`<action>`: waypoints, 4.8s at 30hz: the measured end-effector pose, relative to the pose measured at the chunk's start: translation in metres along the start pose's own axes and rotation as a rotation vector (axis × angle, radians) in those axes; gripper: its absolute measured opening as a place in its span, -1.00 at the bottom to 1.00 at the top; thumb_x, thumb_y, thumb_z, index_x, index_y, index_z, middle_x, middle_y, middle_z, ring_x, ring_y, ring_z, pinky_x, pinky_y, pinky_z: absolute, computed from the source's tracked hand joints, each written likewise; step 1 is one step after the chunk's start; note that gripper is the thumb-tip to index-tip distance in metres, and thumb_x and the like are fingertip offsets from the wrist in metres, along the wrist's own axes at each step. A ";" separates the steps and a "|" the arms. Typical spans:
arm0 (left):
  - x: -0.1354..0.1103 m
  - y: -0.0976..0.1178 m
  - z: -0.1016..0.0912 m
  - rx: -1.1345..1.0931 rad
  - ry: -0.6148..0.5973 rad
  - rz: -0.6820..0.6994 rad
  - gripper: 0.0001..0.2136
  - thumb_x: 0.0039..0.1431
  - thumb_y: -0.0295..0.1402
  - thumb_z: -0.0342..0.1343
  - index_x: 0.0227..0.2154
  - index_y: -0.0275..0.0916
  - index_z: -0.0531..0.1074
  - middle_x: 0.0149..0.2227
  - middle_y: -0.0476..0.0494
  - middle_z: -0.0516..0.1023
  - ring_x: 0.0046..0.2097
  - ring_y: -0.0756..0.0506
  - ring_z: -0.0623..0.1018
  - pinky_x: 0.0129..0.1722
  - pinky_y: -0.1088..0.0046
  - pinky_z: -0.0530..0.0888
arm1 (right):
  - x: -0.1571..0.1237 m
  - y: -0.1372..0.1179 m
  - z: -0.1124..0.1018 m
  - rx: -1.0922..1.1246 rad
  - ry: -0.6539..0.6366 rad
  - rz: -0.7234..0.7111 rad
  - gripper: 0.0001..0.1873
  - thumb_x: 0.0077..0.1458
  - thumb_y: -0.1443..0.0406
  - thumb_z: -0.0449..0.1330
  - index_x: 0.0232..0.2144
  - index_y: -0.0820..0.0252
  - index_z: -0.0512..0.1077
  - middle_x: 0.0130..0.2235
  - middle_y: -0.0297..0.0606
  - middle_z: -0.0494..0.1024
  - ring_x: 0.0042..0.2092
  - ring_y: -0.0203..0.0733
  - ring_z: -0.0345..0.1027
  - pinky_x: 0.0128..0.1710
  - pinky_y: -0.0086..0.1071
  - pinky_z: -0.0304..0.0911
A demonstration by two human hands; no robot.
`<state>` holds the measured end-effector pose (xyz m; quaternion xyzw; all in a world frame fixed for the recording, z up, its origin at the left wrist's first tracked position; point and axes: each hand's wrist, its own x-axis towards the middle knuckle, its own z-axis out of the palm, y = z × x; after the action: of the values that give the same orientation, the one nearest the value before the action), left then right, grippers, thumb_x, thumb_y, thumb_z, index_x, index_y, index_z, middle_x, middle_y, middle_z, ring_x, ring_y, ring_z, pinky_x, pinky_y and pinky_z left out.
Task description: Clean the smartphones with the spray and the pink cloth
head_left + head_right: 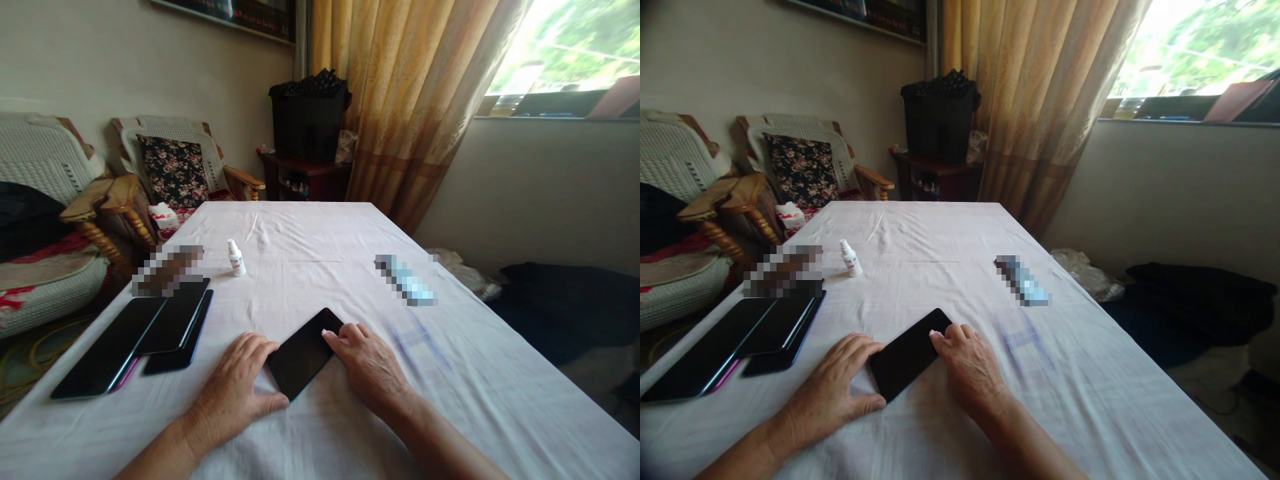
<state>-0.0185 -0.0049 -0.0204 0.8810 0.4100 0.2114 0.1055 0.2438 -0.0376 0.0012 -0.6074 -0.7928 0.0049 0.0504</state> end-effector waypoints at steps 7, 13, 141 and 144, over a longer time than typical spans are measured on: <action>-0.001 0.000 0.000 -0.005 0.000 -0.003 -0.45 -0.11 -0.15 0.36 -0.03 -0.14 0.38 -0.03 -0.16 0.49 0.05 -0.30 0.44 0.10 0.05 0.38 | 0.011 0.004 -0.005 0.022 -0.032 0.043 -0.36 0.11 0.54 0.00 0.15 -0.11 0.37 -0.10 -0.21 0.46 -0.13 -0.17 0.32 -0.21 -0.37 0.19; 0.002 0.004 -0.003 0.003 -0.033 -0.010 -0.41 -0.15 -0.17 0.39 -0.02 -0.19 0.38 -0.02 -0.20 0.50 0.05 -0.31 0.45 0.10 0.03 0.39 | 0.023 0.015 -0.007 -0.013 -0.042 0.176 -0.36 0.08 0.57 -0.01 0.12 -0.06 0.40 -0.08 -0.17 0.46 -0.09 -0.11 0.32 -0.23 -0.34 0.19; 0.003 0.005 0.000 0.022 0.050 0.167 -0.66 0.12 -0.20 0.22 -0.06 -0.15 0.40 -0.13 -0.12 0.54 -0.07 -0.21 0.51 0.11 0.03 0.33 | -0.027 -0.018 0.018 0.045 0.213 -0.034 -0.53 0.18 0.47 0.06 0.09 -0.01 0.39 -0.20 -0.25 0.49 -0.22 -0.17 0.34 -0.27 -0.36 0.25; 0.003 0.005 0.000 0.022 0.047 0.161 -0.66 0.12 -0.19 0.22 -0.06 -0.15 0.41 -0.13 -0.11 0.54 -0.07 -0.21 0.51 0.13 0.04 0.33 | -0.030 -0.024 0.018 0.066 0.191 -0.097 -0.55 0.19 0.43 0.11 0.10 -0.01 0.38 -0.19 -0.26 0.49 -0.23 -0.18 0.33 -0.28 -0.36 0.25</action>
<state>-0.0136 -0.0060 -0.0178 0.9069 0.3426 0.2353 0.0689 0.2272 -0.0719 -0.0175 -0.5639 -0.8123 -0.0294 0.1460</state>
